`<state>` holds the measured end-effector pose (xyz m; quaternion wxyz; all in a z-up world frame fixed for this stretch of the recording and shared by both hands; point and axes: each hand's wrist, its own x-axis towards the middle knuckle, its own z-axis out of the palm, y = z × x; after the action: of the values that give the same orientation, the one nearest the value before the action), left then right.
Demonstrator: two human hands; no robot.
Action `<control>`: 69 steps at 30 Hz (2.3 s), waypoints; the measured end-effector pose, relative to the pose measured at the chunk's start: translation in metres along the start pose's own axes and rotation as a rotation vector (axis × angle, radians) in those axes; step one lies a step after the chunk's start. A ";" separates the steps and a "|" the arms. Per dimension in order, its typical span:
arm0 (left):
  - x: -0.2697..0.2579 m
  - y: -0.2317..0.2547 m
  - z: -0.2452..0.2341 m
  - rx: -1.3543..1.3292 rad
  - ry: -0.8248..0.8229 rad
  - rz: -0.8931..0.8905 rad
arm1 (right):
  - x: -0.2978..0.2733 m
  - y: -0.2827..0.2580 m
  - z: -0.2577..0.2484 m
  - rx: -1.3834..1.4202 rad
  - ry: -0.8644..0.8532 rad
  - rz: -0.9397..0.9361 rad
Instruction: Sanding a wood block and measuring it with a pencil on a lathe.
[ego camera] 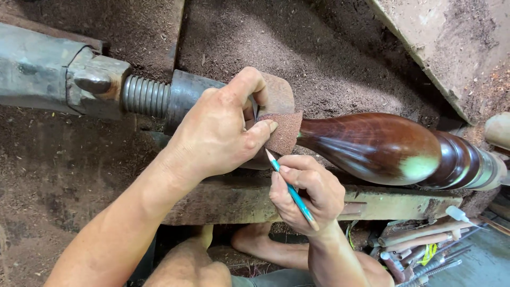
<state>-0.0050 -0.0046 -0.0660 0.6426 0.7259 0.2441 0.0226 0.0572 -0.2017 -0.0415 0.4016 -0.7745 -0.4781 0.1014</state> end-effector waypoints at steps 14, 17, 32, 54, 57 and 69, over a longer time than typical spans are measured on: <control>0.000 -0.001 0.001 -0.010 -0.010 0.013 | 0.005 -0.007 0.017 -0.071 0.010 -0.071; 0.000 0.000 0.000 -0.017 -0.008 0.018 | -0.002 -0.004 0.015 -0.075 0.036 -0.064; -0.007 0.004 0.004 0.044 0.031 -0.050 | 0.040 0.015 -0.027 0.387 0.332 0.251; -0.055 -0.039 0.041 0.039 0.320 0.335 | 0.095 0.042 -0.011 0.351 -0.387 -0.066; -0.060 -0.044 0.044 0.004 0.333 0.384 | 0.077 0.052 -0.018 0.561 -0.256 0.124; -0.062 -0.030 0.045 0.060 0.359 0.310 | -0.018 0.045 -0.004 0.651 0.100 0.582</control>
<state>-0.0542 -0.0679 -0.0843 0.5556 0.7580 0.2407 0.2426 0.0792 -0.2288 -0.0750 0.6020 -0.7140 -0.1629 0.3182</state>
